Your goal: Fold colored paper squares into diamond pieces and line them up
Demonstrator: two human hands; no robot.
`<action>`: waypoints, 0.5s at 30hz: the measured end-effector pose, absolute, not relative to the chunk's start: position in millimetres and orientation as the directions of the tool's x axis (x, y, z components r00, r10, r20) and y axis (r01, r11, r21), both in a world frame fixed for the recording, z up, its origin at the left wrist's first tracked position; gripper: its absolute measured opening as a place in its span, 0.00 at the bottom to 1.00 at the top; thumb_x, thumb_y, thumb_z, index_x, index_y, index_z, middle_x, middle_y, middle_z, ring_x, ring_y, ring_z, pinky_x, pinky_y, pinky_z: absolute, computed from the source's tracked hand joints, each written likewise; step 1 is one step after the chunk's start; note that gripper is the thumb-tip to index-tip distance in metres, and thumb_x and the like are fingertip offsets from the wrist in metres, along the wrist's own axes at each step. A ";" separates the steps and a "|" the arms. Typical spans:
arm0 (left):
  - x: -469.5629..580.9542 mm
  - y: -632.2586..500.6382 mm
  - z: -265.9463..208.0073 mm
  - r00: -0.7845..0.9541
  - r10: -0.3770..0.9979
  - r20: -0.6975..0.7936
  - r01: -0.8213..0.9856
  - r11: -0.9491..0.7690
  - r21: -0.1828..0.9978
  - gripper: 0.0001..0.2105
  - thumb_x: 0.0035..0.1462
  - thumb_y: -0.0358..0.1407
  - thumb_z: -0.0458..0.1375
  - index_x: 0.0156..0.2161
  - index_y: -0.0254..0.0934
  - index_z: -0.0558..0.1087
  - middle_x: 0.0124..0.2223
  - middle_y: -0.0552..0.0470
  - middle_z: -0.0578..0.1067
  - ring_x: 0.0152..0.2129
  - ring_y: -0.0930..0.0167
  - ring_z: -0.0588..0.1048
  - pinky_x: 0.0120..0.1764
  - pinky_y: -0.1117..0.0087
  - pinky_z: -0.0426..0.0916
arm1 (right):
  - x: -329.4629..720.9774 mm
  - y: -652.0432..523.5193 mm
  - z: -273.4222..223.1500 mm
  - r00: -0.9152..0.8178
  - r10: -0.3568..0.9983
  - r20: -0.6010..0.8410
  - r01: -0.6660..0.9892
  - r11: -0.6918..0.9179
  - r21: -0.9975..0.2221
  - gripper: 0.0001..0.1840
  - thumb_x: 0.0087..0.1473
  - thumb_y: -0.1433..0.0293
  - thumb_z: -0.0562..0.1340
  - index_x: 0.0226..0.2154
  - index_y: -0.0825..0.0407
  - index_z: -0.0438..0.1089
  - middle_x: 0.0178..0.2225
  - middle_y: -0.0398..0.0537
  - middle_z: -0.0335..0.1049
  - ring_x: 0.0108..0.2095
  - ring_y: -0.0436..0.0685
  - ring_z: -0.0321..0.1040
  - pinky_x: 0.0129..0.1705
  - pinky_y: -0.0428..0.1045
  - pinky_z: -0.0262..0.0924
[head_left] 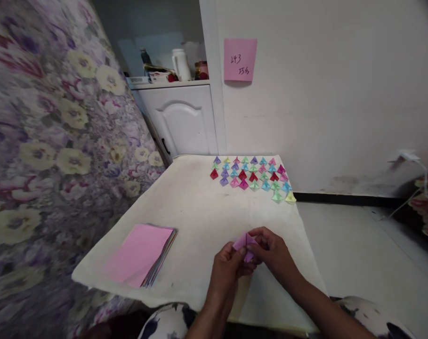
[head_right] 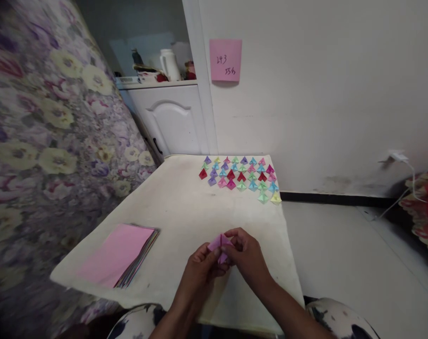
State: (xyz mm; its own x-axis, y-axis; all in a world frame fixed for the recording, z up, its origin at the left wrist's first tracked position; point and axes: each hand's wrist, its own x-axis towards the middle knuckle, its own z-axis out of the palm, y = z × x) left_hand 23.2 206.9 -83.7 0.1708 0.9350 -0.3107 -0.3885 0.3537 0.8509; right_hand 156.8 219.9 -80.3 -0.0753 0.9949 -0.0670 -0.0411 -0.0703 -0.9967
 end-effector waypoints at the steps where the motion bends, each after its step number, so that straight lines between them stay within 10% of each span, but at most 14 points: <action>1: 22.8 207.3 -84.4 0.169 0.938 -0.302 -0.394 0.345 0.852 0.12 0.47 0.40 0.63 0.32 0.33 0.70 0.24 0.54 0.74 0.18 0.77 0.71 0.23 0.77 0.63 | 157.2 220.3 -80.3 -0.080 0.994 -0.080 -0.039 -0.084 -0.996 0.14 0.44 0.64 0.65 0.34 0.54 0.67 0.20 0.38 0.64 0.20 0.49 0.63 0.22 0.44 0.59; 15: 22.9 208.4 -82.0 0.158 0.957 -0.242 -0.179 0.269 0.946 0.09 0.46 0.37 0.62 0.27 0.32 0.70 0.16 0.57 0.69 0.14 0.77 0.65 0.20 0.78 0.58 | 169.5 228.1 -75.3 -0.159 0.985 -0.073 0.097 -0.058 -0.994 0.08 0.44 0.66 0.65 0.26 0.55 0.73 0.20 0.42 0.67 0.23 0.49 0.60 0.26 0.44 0.53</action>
